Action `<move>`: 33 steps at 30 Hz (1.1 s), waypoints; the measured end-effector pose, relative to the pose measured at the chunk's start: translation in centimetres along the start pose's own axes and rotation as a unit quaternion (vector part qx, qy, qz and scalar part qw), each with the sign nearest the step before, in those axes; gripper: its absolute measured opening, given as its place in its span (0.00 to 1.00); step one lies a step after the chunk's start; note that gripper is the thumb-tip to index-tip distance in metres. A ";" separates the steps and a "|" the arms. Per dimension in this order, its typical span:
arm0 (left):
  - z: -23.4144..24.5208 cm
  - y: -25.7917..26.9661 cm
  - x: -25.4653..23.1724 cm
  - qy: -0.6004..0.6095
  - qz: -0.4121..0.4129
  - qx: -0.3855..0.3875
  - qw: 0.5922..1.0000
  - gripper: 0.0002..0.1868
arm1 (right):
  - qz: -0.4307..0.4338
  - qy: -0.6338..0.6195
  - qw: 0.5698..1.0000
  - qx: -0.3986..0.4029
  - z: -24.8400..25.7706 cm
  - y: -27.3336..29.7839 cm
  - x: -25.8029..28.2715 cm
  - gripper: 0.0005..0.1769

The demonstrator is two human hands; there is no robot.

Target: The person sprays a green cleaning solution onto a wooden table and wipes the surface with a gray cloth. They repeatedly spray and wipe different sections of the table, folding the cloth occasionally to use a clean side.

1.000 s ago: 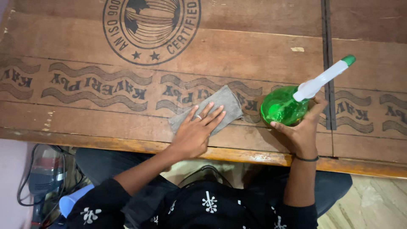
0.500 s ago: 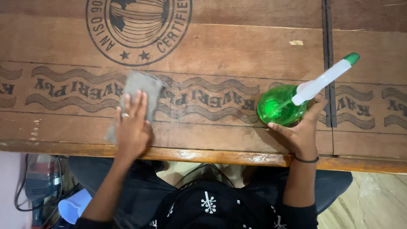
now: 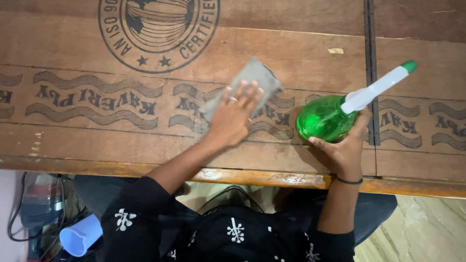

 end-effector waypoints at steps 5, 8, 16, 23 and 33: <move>1.0 3.8 -5.7 0.072 -0.085 0.028 0.993 0.44 | 0.006 -0.027 0.999 0.028 0.1 -0.3 1.6 0.61; 1.8 7.3 -7.1 0.094 -0.100 0.032 0.990 0.47 | -0.017 -0.192 0.978 0.085 -0.5 -0.1 1.4 0.56; 3.3 10.4 -5.6 0.165 -0.047 0.046 0.984 0.45 | -0.055 -0.186 0.976 0.102 -0.9 0.4 0.1 0.49; 2.3 8.2 -5.2 0.157 -0.092 0.047 0.982 0.43 | 0.013 -0.375 0.926 0.046 0.2 1.2 1.0 0.48; 1.1 2.9 -6.2 0.127 -0.099 -0.016 0.987 0.42 | 0.046 -0.167 0.983 0.064 -0.5 0.8 0.6 0.50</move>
Point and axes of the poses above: each hand's wrist, its own y-axis away from the middle knuckle, its own z-axis out of the back of the hand, x = y × z, the point moved 9 cm from there along -y, towards the middle knuckle
